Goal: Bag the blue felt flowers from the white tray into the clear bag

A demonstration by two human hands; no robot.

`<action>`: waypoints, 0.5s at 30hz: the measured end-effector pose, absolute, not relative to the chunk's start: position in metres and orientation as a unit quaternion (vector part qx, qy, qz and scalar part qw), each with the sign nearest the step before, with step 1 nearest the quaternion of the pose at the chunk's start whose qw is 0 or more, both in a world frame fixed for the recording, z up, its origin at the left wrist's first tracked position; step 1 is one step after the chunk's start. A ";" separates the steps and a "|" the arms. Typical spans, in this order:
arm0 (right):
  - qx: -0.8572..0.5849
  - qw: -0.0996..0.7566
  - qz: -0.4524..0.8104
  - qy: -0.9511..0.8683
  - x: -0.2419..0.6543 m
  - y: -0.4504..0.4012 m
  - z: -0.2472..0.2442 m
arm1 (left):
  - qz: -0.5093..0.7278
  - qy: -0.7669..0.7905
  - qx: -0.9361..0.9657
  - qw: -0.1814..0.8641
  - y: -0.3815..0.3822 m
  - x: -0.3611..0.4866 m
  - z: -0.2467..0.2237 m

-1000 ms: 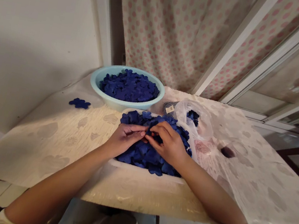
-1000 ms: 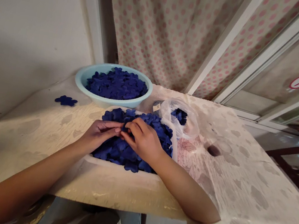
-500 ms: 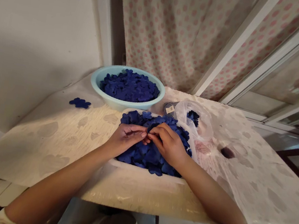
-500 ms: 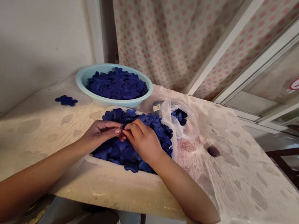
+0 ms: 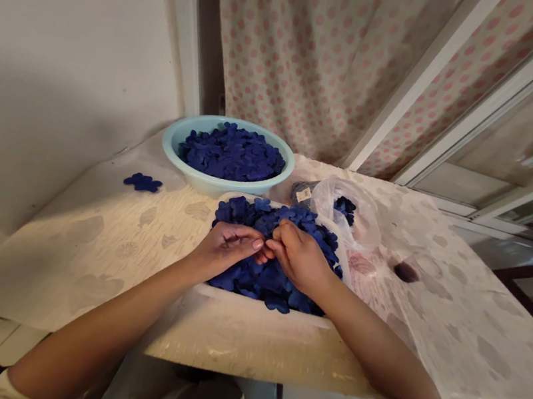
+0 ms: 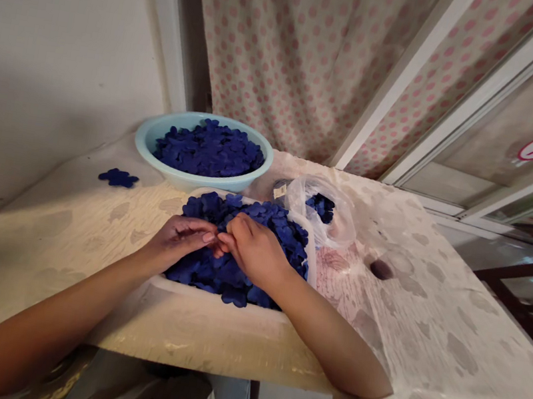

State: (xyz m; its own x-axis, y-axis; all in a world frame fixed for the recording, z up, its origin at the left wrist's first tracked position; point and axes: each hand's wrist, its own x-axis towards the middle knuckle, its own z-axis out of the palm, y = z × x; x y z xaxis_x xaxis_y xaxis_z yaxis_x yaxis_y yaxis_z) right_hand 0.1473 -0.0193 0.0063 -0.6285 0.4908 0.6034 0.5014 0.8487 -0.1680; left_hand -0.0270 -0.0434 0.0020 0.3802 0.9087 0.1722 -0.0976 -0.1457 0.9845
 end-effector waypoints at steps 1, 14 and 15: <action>-0.267 0.341 -0.001 -0.902 0.147 -0.019 0.007 | 0.446 0.337 0.620 0.551 -0.043 -0.027 0.003; -0.360 0.474 0.051 -0.802 0.149 -0.019 0.007 | 0.468 0.381 0.601 0.524 -0.040 -0.026 0.000; -0.384 0.488 0.040 -0.783 0.149 -0.018 0.007 | 0.474 0.384 0.594 0.525 -0.040 -0.027 -0.001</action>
